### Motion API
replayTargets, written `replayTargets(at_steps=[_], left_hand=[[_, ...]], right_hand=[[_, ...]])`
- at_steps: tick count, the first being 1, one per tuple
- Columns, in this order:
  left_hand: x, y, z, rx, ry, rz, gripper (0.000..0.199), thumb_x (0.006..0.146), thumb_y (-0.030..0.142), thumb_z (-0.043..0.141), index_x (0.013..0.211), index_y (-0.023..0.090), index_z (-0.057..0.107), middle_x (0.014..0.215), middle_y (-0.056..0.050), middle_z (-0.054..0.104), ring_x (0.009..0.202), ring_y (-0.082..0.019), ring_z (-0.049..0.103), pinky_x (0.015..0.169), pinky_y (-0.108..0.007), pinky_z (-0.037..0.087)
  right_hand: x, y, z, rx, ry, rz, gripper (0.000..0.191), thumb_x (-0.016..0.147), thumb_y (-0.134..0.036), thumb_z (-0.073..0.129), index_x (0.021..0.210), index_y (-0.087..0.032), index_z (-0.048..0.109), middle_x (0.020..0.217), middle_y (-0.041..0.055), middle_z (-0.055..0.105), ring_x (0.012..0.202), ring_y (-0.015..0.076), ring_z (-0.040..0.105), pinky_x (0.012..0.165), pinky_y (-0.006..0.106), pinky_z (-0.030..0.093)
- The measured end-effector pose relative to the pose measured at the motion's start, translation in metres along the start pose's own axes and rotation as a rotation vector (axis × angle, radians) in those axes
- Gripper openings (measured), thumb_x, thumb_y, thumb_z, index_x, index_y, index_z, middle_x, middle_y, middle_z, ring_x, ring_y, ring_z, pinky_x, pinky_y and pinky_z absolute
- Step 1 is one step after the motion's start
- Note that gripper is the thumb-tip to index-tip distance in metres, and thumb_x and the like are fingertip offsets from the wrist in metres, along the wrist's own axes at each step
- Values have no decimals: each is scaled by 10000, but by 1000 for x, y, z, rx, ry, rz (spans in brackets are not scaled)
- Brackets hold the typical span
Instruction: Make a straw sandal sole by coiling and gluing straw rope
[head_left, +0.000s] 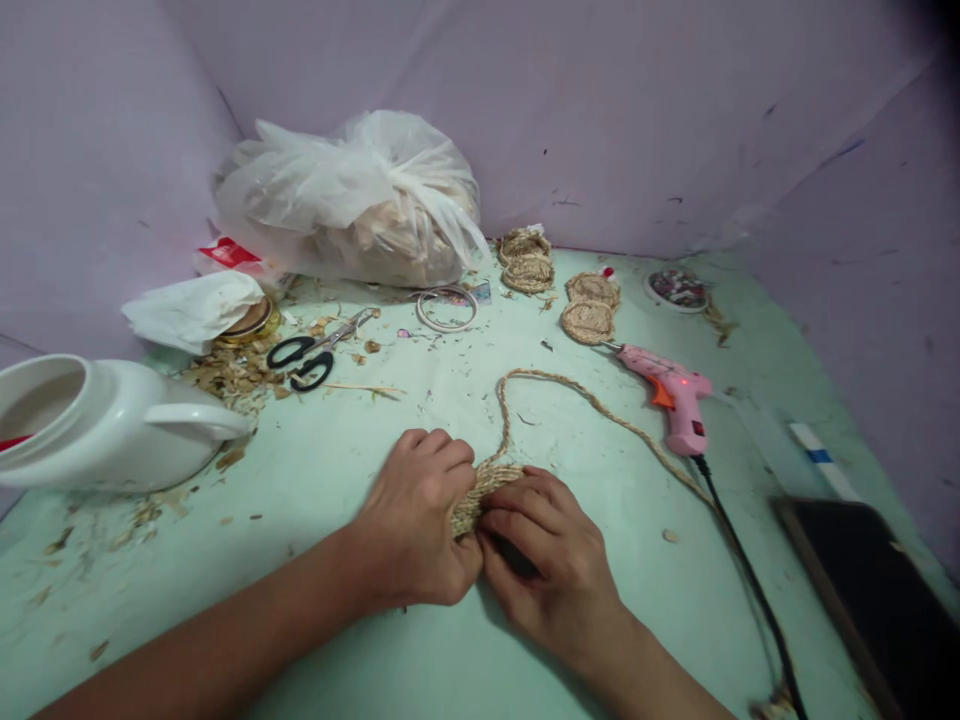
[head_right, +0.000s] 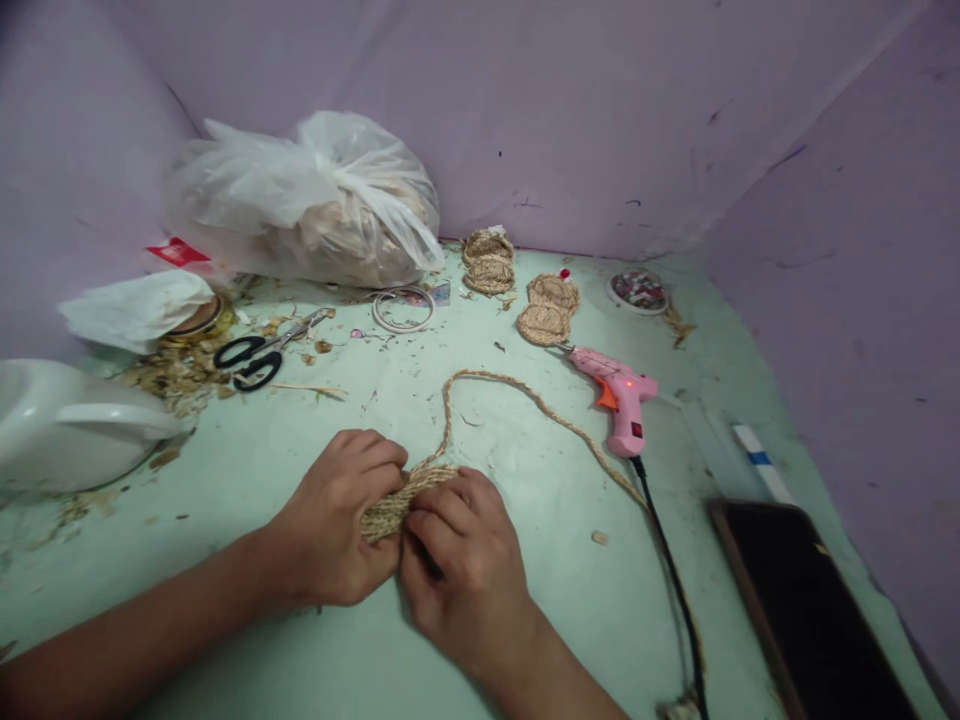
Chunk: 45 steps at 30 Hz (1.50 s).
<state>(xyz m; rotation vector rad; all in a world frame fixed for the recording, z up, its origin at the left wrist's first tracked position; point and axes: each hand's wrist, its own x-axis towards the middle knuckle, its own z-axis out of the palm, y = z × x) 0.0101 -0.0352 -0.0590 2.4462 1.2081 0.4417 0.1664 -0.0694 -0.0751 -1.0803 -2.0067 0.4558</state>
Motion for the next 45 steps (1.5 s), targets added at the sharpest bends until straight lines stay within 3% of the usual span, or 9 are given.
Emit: replayTargets(at_steps=[14, 45], left_hand=[[1, -2, 3, -24, 28, -1, 82, 553, 195, 515, 592, 170, 447, 710, -44, 504, 720, -196, 442, 689, -381, 352], [0, -2, 3, -22, 9, -25, 108, 560, 195, 512, 637, 183, 438, 755, -52, 496, 746, -211, 440, 711, -392, 357]], right_hand=[[0, -1, 1, -46, 28, -10, 189, 687, -56, 560, 819, -177, 620, 814, 41, 661, 800, 187, 588, 850, 423, 455], [-3, 1, 1, -36, -44, 40, 179, 694, -56, 552, 827, -169, 594, 854, 50, 621, 829, 183, 545, 860, 415, 440]])
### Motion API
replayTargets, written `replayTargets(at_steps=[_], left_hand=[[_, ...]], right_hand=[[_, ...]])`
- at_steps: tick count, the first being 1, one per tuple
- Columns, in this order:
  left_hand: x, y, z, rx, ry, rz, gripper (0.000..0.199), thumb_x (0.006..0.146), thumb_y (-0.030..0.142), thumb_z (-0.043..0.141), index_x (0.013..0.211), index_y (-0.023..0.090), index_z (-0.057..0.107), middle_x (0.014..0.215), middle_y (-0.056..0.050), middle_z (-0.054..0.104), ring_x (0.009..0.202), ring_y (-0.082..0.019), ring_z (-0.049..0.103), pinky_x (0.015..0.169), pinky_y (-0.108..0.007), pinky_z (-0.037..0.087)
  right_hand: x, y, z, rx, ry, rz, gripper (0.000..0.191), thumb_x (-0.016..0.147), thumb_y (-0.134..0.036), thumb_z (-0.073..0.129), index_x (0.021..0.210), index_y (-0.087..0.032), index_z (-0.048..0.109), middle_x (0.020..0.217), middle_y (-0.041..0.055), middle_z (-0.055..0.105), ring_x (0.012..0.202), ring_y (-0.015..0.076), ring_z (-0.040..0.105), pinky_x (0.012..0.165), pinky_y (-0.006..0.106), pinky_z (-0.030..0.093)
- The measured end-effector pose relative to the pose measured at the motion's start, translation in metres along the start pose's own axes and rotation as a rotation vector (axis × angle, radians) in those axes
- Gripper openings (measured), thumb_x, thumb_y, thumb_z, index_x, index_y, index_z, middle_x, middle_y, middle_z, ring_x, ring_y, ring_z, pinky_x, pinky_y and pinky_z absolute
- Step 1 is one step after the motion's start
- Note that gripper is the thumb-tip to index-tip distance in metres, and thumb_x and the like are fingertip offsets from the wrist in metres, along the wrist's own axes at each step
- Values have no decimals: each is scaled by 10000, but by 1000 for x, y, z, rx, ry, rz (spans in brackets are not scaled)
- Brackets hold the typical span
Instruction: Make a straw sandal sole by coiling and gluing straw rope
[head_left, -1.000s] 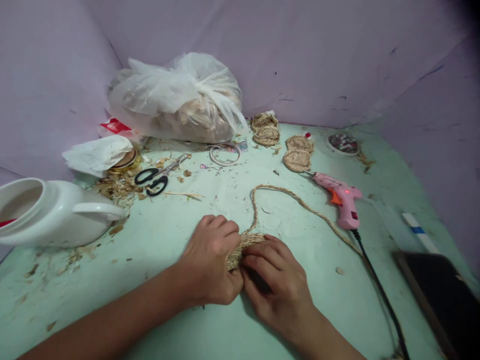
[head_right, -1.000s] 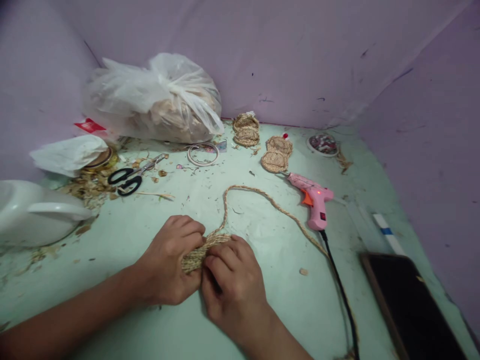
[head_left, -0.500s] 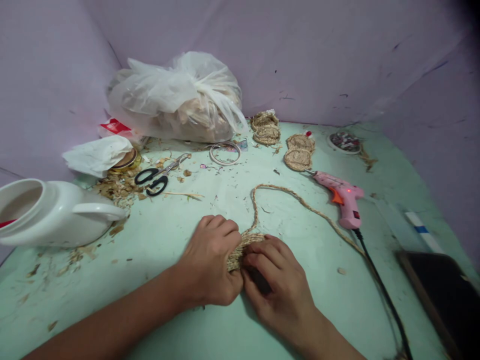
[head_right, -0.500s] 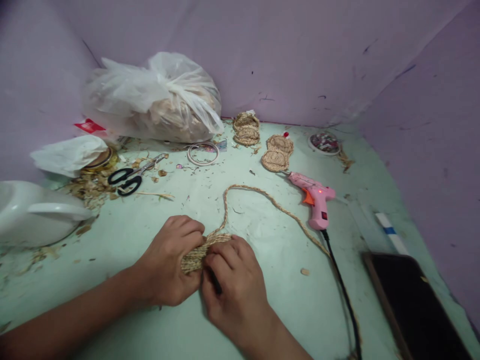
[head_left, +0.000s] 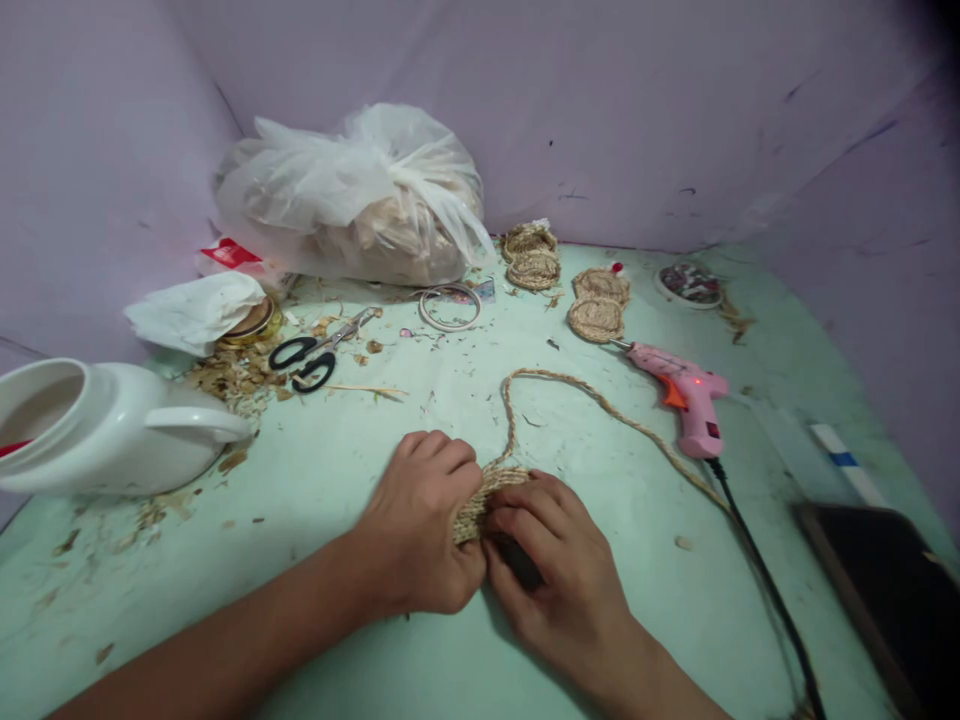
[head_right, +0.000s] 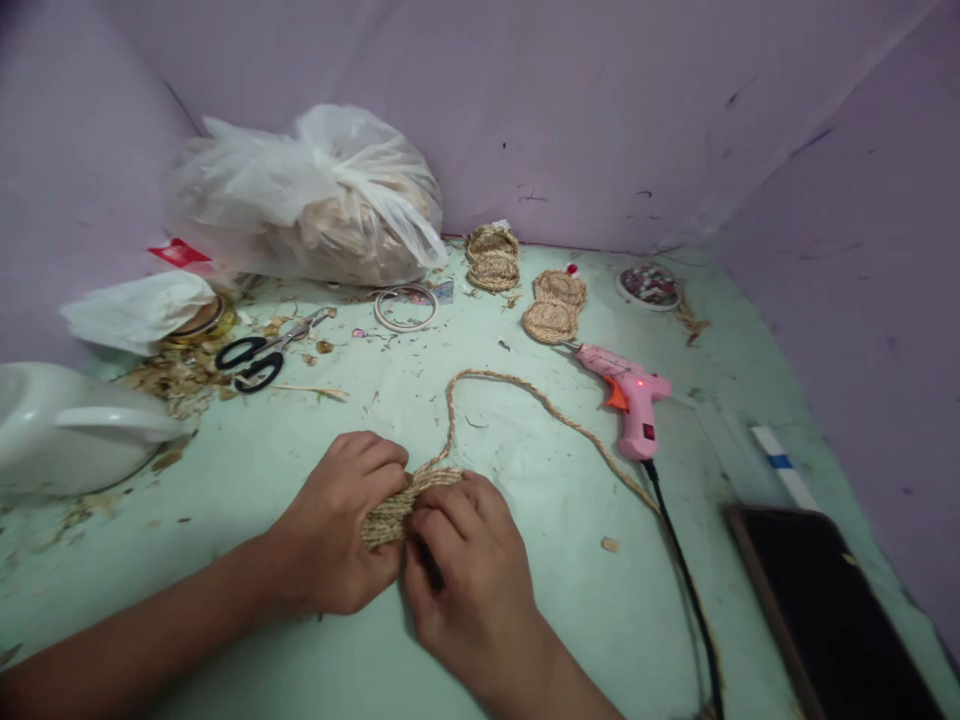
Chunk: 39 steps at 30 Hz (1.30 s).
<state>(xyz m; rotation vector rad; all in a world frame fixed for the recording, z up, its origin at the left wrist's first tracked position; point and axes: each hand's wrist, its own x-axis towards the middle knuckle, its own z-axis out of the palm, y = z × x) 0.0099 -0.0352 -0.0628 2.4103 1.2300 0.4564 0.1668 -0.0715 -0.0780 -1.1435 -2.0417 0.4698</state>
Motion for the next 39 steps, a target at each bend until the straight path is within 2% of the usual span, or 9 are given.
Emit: replayTargets(at_steps=[20, 34, 39], left_hand=[[0, 2, -2, 41, -29, -11, 143, 559, 211, 500, 656, 192, 396, 747, -57, 480, 737, -220, 422, 703, -407, 359], [0, 2, -1, 35, -6, -2, 120, 564, 208, 498, 664, 184, 437, 745, -59, 489, 739, -219, 426, 696, -402, 363], [0, 2, -1, 36, 4, -4, 128, 554, 202, 499, 656, 189, 424, 740, -56, 488, 738, -219, 429, 699, -403, 363]], right_hand=[[1, 0, -1, 0, 14, 0, 176, 708, -69, 528, 821, -191, 588, 832, 46, 623, 803, 186, 551, 808, 411, 463], [1, -2, -2, 26, 33, -14, 156, 715, -63, 538, 784, -190, 597, 822, 48, 614, 793, 192, 540, 797, 416, 464], [1, 0, -2, 5, 20, -10, 170, 706, -75, 536, 825, -187, 584, 820, 45, 625, 809, 190, 561, 815, 413, 471]])
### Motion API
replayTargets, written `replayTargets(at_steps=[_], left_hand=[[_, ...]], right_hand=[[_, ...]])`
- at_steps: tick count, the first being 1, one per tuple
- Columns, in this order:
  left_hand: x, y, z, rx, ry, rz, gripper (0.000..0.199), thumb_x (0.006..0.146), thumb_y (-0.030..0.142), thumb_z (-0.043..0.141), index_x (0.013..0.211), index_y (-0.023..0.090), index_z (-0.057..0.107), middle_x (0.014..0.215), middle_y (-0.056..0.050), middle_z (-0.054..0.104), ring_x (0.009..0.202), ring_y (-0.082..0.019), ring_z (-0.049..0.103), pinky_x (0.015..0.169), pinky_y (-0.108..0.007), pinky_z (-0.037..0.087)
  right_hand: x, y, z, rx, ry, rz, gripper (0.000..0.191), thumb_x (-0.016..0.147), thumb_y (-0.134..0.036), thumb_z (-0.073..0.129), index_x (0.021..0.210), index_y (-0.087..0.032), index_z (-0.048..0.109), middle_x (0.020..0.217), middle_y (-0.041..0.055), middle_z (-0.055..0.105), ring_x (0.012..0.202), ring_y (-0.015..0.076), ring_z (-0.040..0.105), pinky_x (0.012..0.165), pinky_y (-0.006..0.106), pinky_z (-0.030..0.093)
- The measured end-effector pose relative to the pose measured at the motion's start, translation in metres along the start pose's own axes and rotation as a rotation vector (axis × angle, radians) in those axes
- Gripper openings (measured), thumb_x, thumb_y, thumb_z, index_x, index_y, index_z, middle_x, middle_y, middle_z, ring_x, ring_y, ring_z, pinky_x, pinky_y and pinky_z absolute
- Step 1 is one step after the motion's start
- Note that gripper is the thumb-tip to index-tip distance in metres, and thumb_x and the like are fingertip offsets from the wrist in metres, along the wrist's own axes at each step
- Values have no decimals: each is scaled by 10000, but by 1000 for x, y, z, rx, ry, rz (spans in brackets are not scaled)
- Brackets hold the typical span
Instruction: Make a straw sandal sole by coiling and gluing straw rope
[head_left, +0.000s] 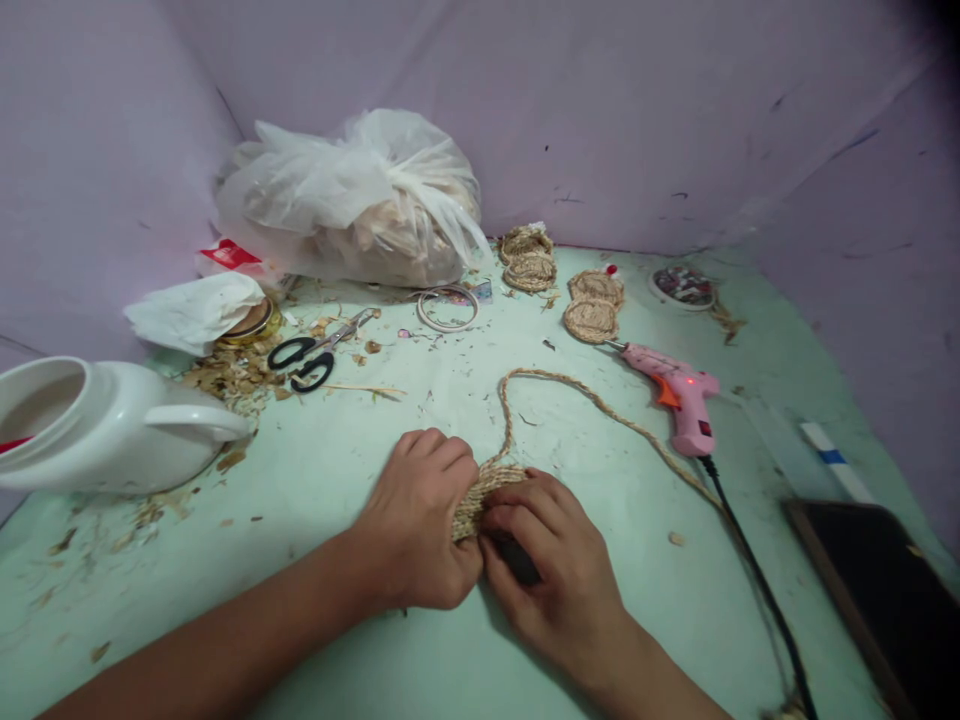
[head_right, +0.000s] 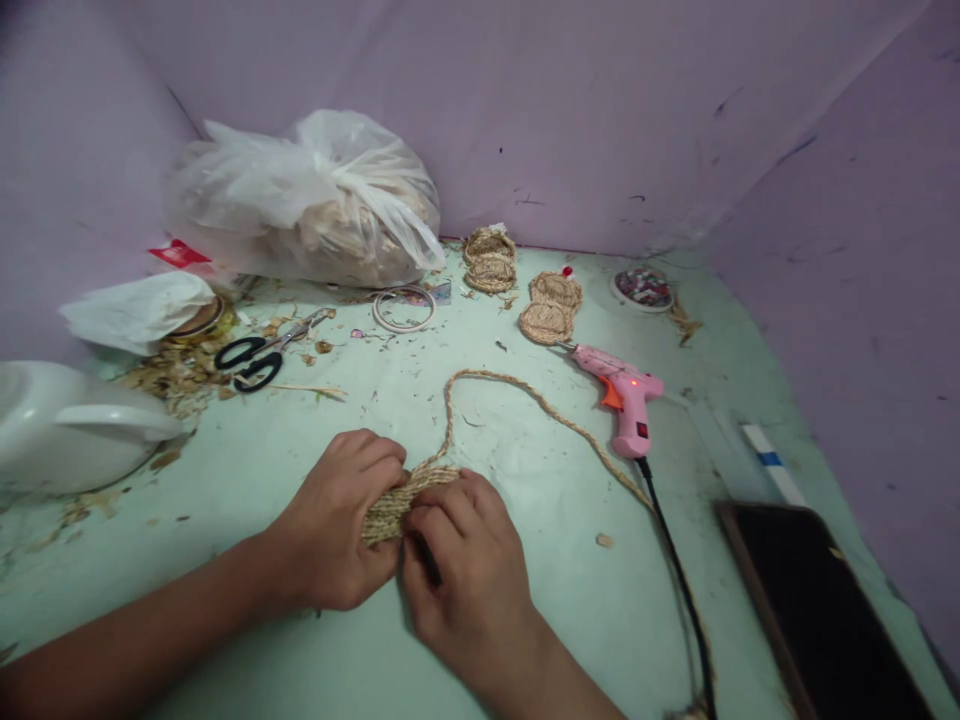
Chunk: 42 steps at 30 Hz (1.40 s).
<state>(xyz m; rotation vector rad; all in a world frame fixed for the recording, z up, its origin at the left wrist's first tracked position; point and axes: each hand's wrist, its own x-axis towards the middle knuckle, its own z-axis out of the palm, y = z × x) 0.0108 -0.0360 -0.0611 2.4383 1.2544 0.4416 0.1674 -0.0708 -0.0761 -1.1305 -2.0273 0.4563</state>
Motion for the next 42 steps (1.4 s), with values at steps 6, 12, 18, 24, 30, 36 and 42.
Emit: replayTargets(at_steps=[6, 12, 18, 24, 30, 36, 42], left_hand=[[-2, -1, 1, -11, 19, 5, 120, 557, 194, 503, 660, 189, 442, 749, -59, 492, 746, -220, 432, 704, -403, 364], [-1, -2, 2, -14, 1, 3, 125, 547, 186, 502, 666, 179, 463, 762, -63, 495, 757, -223, 432, 712, -409, 368], [-3, 0, 0, -2, 0, 20, 102, 561, 186, 498, 652, 180, 452, 773, -68, 493, 765, -225, 424, 704, -409, 365], [-3, 1, 0, -12, -5, 37, 108, 557, 180, 506, 645, 188, 444, 768, -64, 487, 763, -228, 414, 706, -415, 358], [-5, 1, 2, -57, -1, 7, 128, 542, 162, 520, 658, 181, 469, 768, -70, 489, 773, -237, 411, 726, -441, 356], [-6, 1, 3, -119, 44, -25, 154, 518, 132, 520, 654, 182, 468, 765, -64, 493, 769, -232, 410, 731, -446, 358], [-3, 1, 1, -105, 6, -3, 132, 534, 142, 517, 651, 178, 469, 752, -62, 486, 760, -230, 408, 701, -432, 352]], right_hand=[[-2, -1, 0, -54, 4, -43, 216, 725, -76, 526, 884, -194, 612, 874, 49, 653, 833, 190, 592, 874, 446, 454], [-5, -2, 0, -130, -5, -106, 215, 747, -76, 532, 911, -170, 634, 913, 63, 675, 849, 197, 599, 896, 450, 456], [-4, -4, 3, -140, 32, -101, 217, 718, -80, 546, 877, -174, 660, 836, 51, 696, 810, 207, 607, 877, 459, 479], [-2, -8, 4, -189, 75, -113, 191, 689, -67, 539, 799, -146, 674, 761, 58, 695, 726, 205, 621, 828, 440, 521], [-4, 0, 6, -220, 111, -202, 211, 662, -85, 534, 805, -140, 679, 778, 51, 708, 721, 212, 623, 797, 433, 541], [-11, 15, 12, -296, 69, -243, 249, 664, -114, 609, 897, -175, 674, 823, 8, 714, 760, 220, 636, 806, 418, 540], [-8, 6, 12, -234, 160, -189, 226, 661, -98, 557, 846, -158, 674, 785, 37, 711, 747, 222, 633, 804, 431, 534]])
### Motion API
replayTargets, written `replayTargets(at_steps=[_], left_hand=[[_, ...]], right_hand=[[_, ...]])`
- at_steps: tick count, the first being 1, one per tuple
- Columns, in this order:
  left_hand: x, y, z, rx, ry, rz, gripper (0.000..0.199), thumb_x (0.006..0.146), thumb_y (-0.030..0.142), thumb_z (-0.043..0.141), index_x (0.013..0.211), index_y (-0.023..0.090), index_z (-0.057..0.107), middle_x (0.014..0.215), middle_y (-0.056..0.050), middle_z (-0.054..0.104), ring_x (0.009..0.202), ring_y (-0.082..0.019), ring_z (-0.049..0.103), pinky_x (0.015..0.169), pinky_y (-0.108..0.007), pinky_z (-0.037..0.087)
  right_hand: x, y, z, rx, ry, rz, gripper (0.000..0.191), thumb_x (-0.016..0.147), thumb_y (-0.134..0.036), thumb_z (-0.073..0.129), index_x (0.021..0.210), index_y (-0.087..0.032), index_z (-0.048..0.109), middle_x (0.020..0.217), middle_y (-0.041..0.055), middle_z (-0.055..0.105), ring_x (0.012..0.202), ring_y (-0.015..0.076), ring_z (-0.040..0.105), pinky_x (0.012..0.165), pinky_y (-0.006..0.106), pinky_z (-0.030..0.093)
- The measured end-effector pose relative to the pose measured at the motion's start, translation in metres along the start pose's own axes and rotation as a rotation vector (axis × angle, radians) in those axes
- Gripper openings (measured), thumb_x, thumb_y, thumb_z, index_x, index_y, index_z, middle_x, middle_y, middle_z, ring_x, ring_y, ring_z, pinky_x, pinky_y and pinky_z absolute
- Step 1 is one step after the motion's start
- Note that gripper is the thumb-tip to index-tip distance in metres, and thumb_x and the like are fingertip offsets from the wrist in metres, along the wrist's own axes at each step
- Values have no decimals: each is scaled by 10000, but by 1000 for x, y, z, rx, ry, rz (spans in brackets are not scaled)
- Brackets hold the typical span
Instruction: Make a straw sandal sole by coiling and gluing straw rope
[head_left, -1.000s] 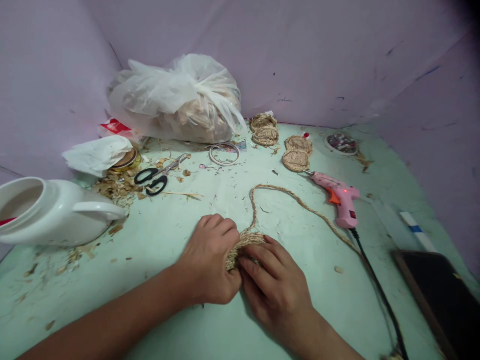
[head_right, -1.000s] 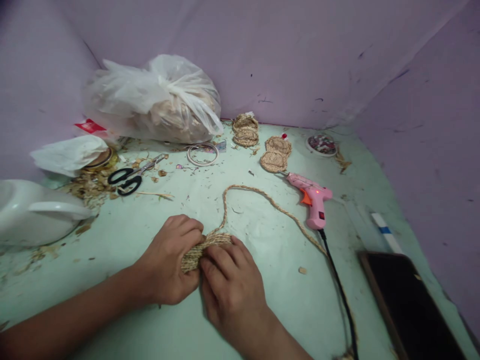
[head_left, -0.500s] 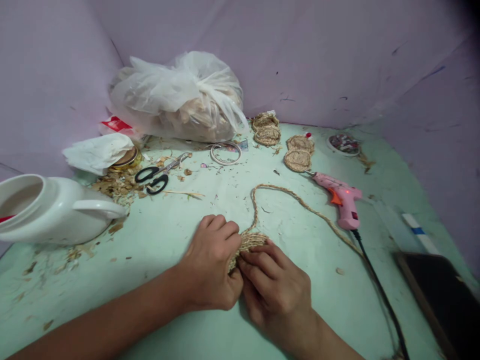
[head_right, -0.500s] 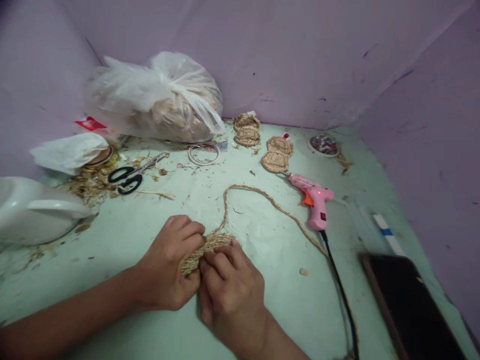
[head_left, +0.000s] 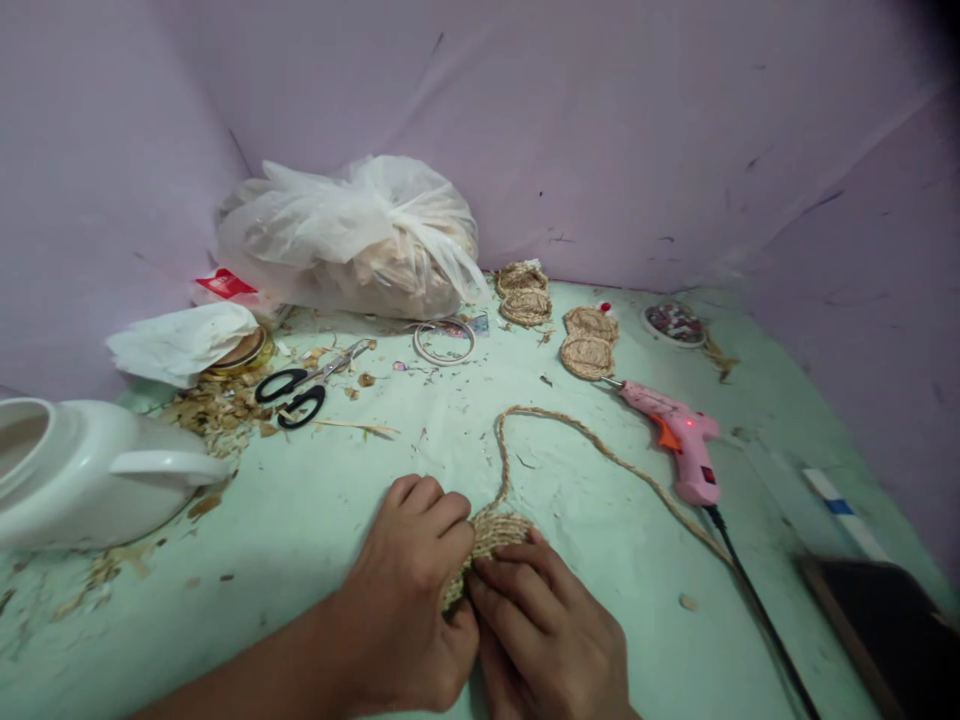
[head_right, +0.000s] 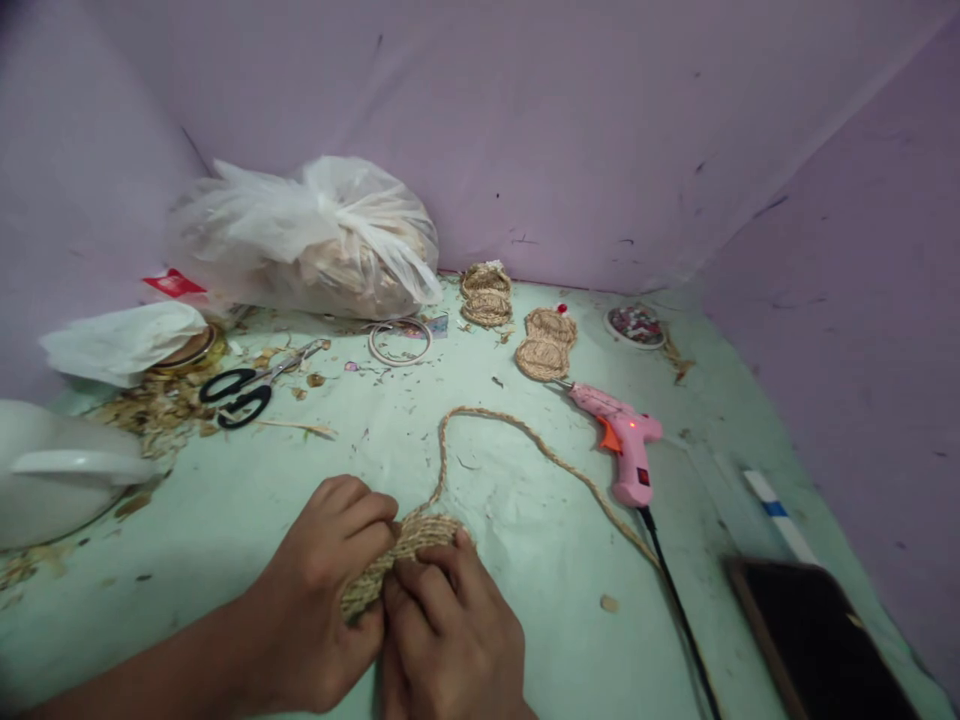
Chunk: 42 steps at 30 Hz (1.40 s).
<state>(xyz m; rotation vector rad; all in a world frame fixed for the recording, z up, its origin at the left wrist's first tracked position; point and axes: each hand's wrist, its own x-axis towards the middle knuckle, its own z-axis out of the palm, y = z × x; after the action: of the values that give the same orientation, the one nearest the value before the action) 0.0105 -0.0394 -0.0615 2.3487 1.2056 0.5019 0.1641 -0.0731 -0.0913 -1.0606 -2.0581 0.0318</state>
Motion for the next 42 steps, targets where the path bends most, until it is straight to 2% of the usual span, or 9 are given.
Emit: replayTargets(at_steps=[11, 17, 21, 24, 28, 30, 34, 38, 42], left_hand=[[4, 0, -4, 95, -62, 50, 76, 567, 172, 496, 629, 180, 454, 735, -58, 485, 743, -220, 408, 725, -425, 346], [0, -2, 1, 101, 40, 9, 173, 550, 182, 500, 723, 166, 497, 803, -75, 502, 800, -241, 443, 767, -421, 358], [-2, -3, 2, 129, 54, 31, 226, 578, 200, 518, 800, 157, 519, 835, -76, 523, 830, -243, 461, 798, -419, 356], [-3, -4, 1, 161, 56, 62, 275, 580, 206, 541, 848, 144, 535, 875, -84, 539, 866, -248, 470, 826, -416, 352], [-1, -4, 1, 227, 142, 52, 320, 586, 213, 562, 895, 126, 556, 935, -101, 563, 902, -257, 488, 856, -420, 346], [0, -3, 2, 256, 177, 24, 314, 619, 281, 586, 890, 123, 570, 940, -110, 580, 901, -268, 503, 857, -432, 345], [-4, -2, 2, 166, 254, -106, 456, 709, 447, 555, 1028, 122, 539, 854, -80, 614, 804, -246, 546, 790, -409, 388], [-5, -12, -7, -135, 510, -323, 401, 842, 424, 374, 1132, 161, 463, 917, -56, 609, 818, -193, 565, 740, -315, 420], [1, -27, -26, -146, 361, -571, 357, 823, 443, 356, 909, 179, 580, 756, -27, 615, 688, -178, 555, 617, -274, 402]], right_hand=[[9, -12, -5, 45, -27, 117, 206, 652, -62, 549, 797, -151, 665, 736, 53, 681, 710, 211, 582, 792, 435, 519], [7, -10, -5, 60, -113, 147, 191, 666, -84, 536, 778, -173, 662, 737, 53, 652, 715, 207, 549, 651, 369, 505], [10, -1, -19, 187, -209, 127, 181, 707, -111, 539, 824, -193, 650, 823, 54, 649, 774, 195, 568, 660, 334, 504], [14, 7, -37, 272, -108, 113, 199, 725, -117, 557, 888, -195, 639, 959, 80, 630, 864, 190, 587, 731, 330, 506], [19, 18, -57, 169, 218, 327, 133, 741, -124, 563, 818, -192, 648, 916, 74, 636, 861, 182, 599, 803, 344, 474], [22, 25, -62, 192, 259, 506, 97, 729, -163, 567, 776, -191, 647, 893, 61, 640, 864, 182, 595, 826, 343, 459], [22, 41, -61, 327, 118, 854, 139, 676, -227, 583, 781, -178, 660, 839, 49, 653, 721, 171, 596, 689, 315, 482], [19, 55, -58, 400, 24, 1013, 169, 629, -218, 612, 780, -166, 668, 691, 28, 647, 582, 151, 566, 586, 298, 469], [21, 56, -59, 569, -60, 1166, 163, 618, -206, 625, 774, -156, 629, 747, 51, 655, 573, 142, 579, 530, 281, 497]])
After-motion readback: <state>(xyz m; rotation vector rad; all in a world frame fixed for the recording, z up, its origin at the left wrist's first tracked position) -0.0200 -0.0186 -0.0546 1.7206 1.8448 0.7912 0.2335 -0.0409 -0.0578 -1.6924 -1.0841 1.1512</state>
